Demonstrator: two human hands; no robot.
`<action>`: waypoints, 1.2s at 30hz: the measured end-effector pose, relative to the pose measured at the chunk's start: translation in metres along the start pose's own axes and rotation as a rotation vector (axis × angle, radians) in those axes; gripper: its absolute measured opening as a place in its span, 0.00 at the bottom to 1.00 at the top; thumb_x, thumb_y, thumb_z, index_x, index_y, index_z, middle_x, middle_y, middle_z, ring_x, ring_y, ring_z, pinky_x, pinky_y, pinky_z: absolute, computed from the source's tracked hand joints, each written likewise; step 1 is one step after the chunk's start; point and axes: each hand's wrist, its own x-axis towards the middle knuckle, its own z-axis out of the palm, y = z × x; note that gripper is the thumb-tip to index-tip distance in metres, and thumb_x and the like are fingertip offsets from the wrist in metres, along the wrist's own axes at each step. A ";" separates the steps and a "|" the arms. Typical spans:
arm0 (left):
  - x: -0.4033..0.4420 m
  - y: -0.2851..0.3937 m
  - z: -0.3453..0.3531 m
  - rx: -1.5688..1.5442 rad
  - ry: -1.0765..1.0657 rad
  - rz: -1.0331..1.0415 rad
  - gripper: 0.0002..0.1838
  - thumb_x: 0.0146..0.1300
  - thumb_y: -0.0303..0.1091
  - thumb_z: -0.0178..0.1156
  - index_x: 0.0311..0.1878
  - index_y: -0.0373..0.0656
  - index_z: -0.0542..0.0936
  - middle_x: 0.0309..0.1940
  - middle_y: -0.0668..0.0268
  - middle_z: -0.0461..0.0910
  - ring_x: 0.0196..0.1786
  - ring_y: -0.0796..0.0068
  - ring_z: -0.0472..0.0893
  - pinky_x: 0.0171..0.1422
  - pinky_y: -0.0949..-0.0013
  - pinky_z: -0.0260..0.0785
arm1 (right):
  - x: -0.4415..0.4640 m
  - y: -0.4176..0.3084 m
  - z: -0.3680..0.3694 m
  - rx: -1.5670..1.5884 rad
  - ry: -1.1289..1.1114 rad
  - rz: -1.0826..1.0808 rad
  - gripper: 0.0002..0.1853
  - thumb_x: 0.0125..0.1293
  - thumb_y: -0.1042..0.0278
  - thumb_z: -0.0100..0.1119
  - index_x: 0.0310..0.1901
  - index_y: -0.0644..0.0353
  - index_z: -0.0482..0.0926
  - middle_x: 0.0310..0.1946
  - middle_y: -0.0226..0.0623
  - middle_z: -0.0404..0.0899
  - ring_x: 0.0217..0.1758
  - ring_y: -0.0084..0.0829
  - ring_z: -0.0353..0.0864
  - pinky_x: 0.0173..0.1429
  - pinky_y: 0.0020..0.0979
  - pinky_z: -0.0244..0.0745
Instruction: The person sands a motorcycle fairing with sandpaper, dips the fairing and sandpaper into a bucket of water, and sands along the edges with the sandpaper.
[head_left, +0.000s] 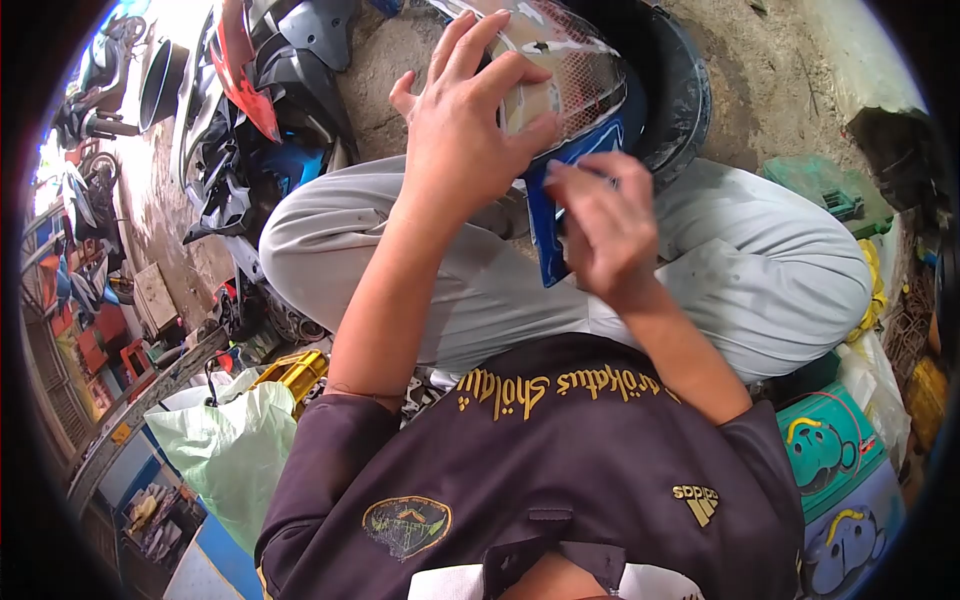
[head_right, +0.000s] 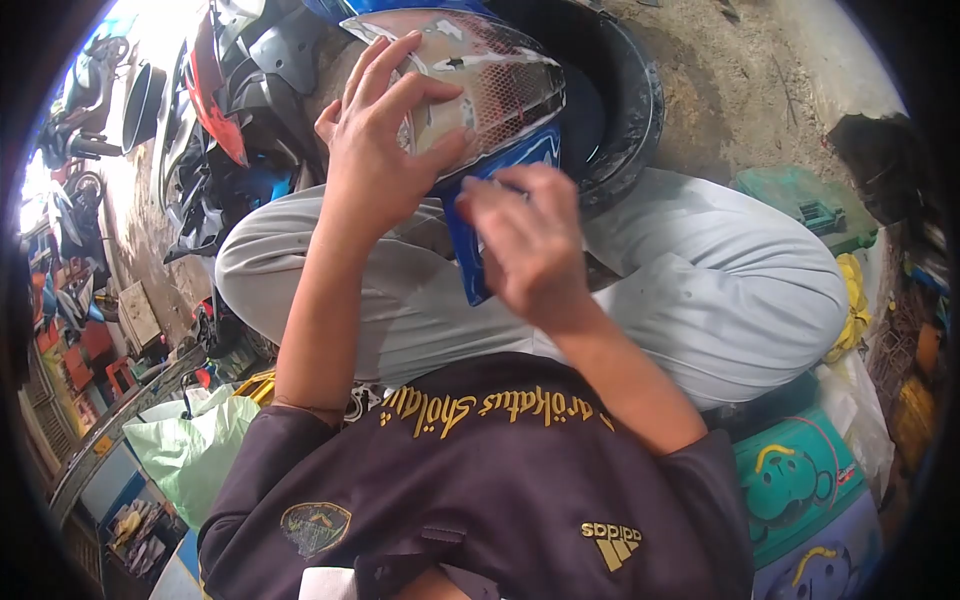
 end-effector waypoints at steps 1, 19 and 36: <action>0.001 0.001 0.001 0.010 0.003 0.002 0.21 0.56 0.44 0.80 0.55 0.58 0.92 0.84 0.67 0.72 0.89 0.56 0.63 0.82 0.30 0.51 | 0.000 0.012 -0.004 -0.054 -0.007 0.017 0.13 0.65 0.76 0.67 0.51 0.63 0.88 0.51 0.38 0.91 0.57 0.46 0.85 0.65 0.52 0.76; 0.008 0.020 0.020 0.034 -0.003 0.004 0.18 0.58 0.44 0.79 0.53 0.60 0.92 0.84 0.69 0.73 0.89 0.59 0.64 0.82 0.27 0.50 | -0.009 0.032 -0.006 -0.026 0.038 0.145 0.14 0.65 0.79 0.67 0.53 0.65 0.90 0.51 0.40 0.92 0.56 0.48 0.86 0.64 0.48 0.79; 0.008 0.019 0.019 0.050 -0.017 0.023 0.20 0.57 0.45 0.80 0.55 0.60 0.92 0.85 0.67 0.72 0.90 0.59 0.62 0.83 0.28 0.51 | -0.014 0.010 -0.010 0.034 0.024 0.080 0.13 0.67 0.81 0.65 0.53 0.67 0.88 0.49 0.41 0.93 0.53 0.49 0.87 0.60 0.46 0.83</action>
